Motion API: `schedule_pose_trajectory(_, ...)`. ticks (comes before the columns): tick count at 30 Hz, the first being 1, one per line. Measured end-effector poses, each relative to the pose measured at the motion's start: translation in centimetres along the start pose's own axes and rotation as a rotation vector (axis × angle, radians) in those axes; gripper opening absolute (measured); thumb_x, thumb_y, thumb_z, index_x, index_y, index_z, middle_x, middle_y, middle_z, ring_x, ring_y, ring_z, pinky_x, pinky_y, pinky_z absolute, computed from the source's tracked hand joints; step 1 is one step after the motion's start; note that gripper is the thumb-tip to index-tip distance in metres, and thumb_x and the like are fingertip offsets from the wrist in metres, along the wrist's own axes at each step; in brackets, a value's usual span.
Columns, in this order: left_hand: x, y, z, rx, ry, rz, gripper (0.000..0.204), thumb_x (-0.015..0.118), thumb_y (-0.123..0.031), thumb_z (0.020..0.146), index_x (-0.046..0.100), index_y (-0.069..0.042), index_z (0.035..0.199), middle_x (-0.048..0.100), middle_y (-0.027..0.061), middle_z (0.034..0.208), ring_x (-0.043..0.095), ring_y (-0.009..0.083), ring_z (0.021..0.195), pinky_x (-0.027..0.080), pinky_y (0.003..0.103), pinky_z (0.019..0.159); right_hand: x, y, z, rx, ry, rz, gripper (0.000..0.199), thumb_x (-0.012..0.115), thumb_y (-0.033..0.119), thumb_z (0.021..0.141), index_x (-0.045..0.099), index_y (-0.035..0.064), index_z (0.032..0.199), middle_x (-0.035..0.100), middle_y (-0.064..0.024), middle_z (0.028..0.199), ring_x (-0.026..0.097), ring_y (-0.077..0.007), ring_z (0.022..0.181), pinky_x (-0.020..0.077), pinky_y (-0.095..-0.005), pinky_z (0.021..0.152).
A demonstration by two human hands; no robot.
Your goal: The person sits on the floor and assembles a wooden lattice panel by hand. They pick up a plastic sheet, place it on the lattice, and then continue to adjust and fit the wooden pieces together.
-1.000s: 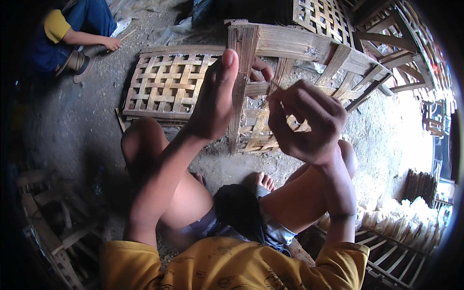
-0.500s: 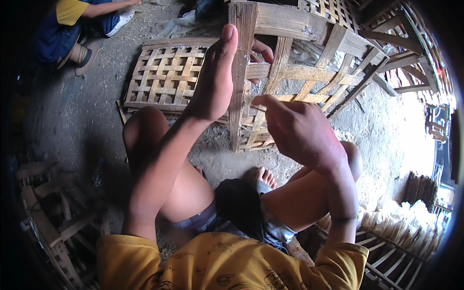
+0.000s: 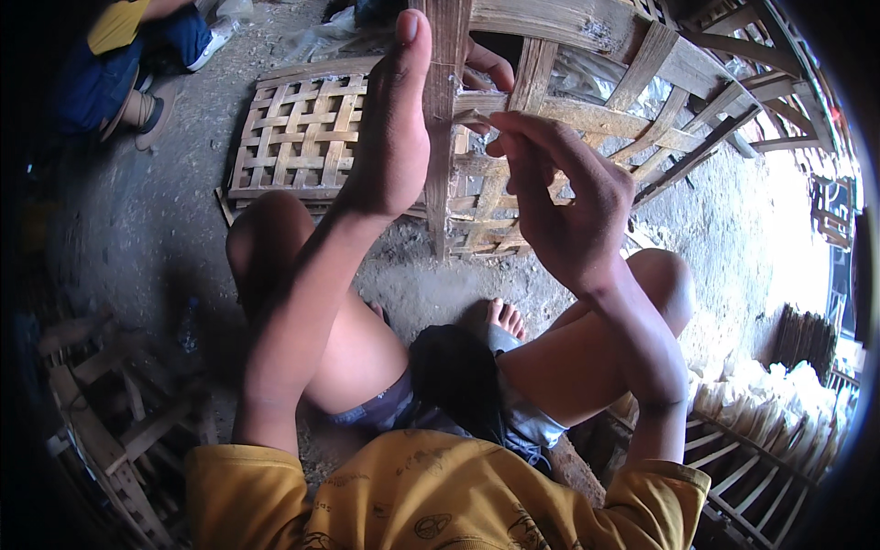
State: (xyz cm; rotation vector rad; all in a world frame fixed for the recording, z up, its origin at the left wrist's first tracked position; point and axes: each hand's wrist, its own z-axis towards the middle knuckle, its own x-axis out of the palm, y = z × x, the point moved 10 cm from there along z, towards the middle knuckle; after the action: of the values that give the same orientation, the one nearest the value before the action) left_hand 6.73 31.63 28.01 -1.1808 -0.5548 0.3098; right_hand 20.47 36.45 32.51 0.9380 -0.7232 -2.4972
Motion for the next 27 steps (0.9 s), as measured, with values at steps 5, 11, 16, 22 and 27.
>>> schedule_pose_trajectory(5, 0.4, -0.6, -0.1, 0.044, 0.03, 0.005, 0.072, 0.015, -0.065, 0.107, 0.053, -0.004, 0.102, 0.068, 0.0134, 0.101, 0.066, 0.0171, 0.092, 0.053, 0.032, 0.085, 0.9, -0.2, -0.5, -0.033, -0.078, 0.116, 0.024, 0.069, -0.003, 0.091, 0.07, 0.007, 0.113, 0.072, -0.0121, 0.084, 0.074, -0.026, 0.072, 0.0567, -0.0351, 0.06)
schedule_pose_trajectory(11, 0.0, -1.0, 0.0, 0.088, -0.048, 0.044, 0.069, 0.019, -0.064, 0.108, 0.053, -0.004, 0.103, 0.068, 0.0148, 0.098, 0.067, 0.0184, 0.09, 0.054, 0.033, 0.083, 2.4, -0.4, -0.9, 0.013, -0.002, 0.012, 0.026, 0.068, -0.004, 0.09, 0.067, 0.0082, 0.113, 0.069, -0.013, 0.086, 0.071, -0.0288, 0.067, 0.0539, -0.0383, 0.055)
schedule_pose_trajectory(16, 0.0, -0.4, -0.2, -0.05, -0.129, -0.348, 0.07, 0.027, -0.062, 0.107, 0.063, -0.003, 0.113, 0.068, 0.0097, 0.088, 0.068, 0.0156, 0.077, 0.057, 0.028, 0.064, 3.3, -1.2, -1.4, 0.008, -0.009, 0.036, 0.028, 0.067, -0.005, 0.089, 0.066, 0.0081, 0.114, 0.07, -0.0137, 0.09, 0.069, -0.0296, 0.065, 0.0535, -0.0393, 0.054)
schedule_pose_trajectory(22, -1.4, 0.9, 0.1, 0.046, -0.134, -0.185, 0.067, 0.028, -0.062, 0.107, 0.061, -0.003, 0.116, 0.068, 0.0096, 0.089, 0.067, 0.0166, 0.078, 0.056, 0.03, 0.068, 4.2, -1.7, -1.6, 0.021, -0.038, 0.088, 0.024, 0.067, -0.007, 0.09, 0.066, 0.005, 0.111, 0.07, -0.0141, 0.087, 0.07, -0.027, 0.065, 0.053, -0.0356, 0.054)
schedule_pose_trajectory(27, -1.2, 0.7, 0.3, 0.084, -0.163, -0.27, 0.064, 0.029, -0.059, 0.108, 0.059, -0.003, 0.118, 0.067, 0.0091, 0.086, 0.065, 0.0166, 0.077, 0.055, 0.03, 0.069, 4.7, -2.4, -2.1, 0.045, -0.06, 0.153, 0.028, 0.069, -0.008, 0.09, 0.067, 0.0039, 0.115, 0.071, -0.0121, 0.085, 0.07, -0.0192, 0.065, 0.0518, -0.0306, 0.055)
